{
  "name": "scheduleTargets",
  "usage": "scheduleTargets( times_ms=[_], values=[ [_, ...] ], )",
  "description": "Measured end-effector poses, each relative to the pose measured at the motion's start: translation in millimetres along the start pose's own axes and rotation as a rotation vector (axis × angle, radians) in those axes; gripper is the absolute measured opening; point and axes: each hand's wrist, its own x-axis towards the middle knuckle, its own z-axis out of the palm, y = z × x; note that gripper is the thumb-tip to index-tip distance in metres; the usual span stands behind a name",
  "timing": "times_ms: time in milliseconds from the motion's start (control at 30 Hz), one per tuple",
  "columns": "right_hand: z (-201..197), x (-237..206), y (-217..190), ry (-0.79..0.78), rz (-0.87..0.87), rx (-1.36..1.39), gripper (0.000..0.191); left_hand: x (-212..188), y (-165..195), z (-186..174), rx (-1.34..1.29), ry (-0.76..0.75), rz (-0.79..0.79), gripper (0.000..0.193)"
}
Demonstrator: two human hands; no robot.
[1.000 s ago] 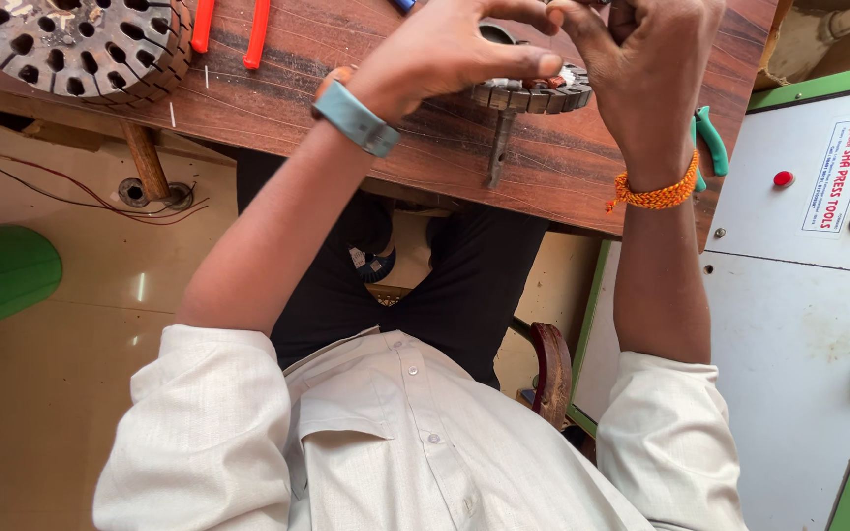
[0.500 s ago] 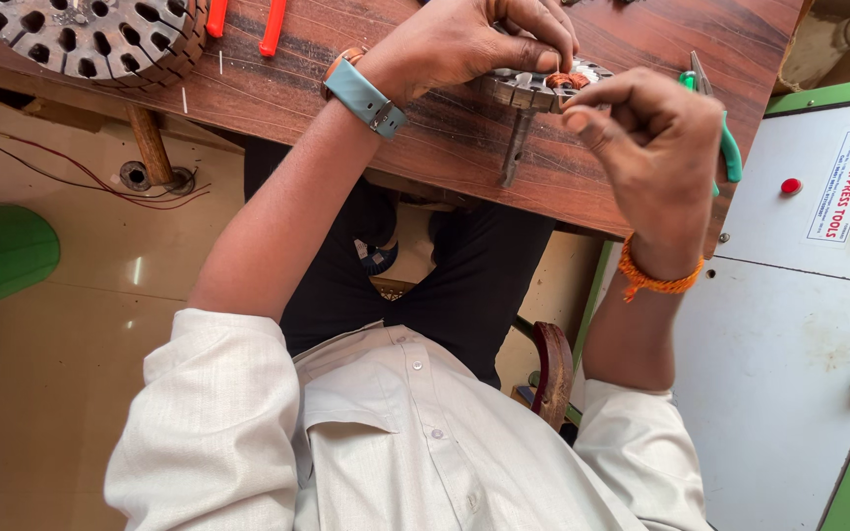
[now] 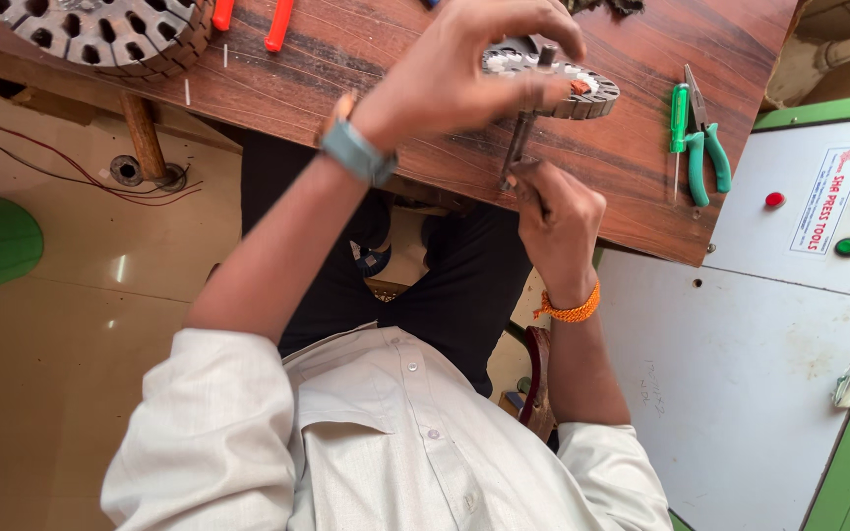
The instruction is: The person works on a small electrical component clamped to a workbench, using fingers and a thin tool to adjust internal parts. The person repeatedly repositions the component and manipulates wires or contacts within it.
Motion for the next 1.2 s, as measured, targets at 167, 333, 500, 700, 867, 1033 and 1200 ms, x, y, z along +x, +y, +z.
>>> scheduleTargets(
  times_ms=[167,333,500,700,867,1033,1200],
  values=[
    [-21.2,-17.4,15.5,0.046,0.152,0.069,0.011,-25.2,12.3,36.7,0.645,0.148,-0.024,0.06],
    [-55.5,-8.7,32.4,0.162,0.117,0.027,0.009,-32.7,-5.1,49.8,0.67,0.215,0.042,0.054],
    [-66.3,8.2,34.5,0.183,0.021,0.03,0.007,-39.6,-5.7,49.4,0.686,0.215,0.031,0.049],
    [-64.2,39.2,32.2,0.166,-0.081,-0.07,0.011,-39.4,-1.2,49.7,0.69,0.219,0.038,0.05],
    [-61.8,66.6,33.2,0.128,-0.243,-0.088,0.009,-41.4,-2.9,52.6,0.715,0.23,0.021,0.05],
    [-57.2,98.1,41.9,0.012,-0.34,-0.178,0.01,-42.5,-1.7,52.7,0.732,0.239,0.039,0.047],
    [-57.1,120.2,60.1,-0.1,-0.439,-0.254,0.009,-41.4,5.0,46.6,0.734,0.221,0.054,0.045]
  ],
)
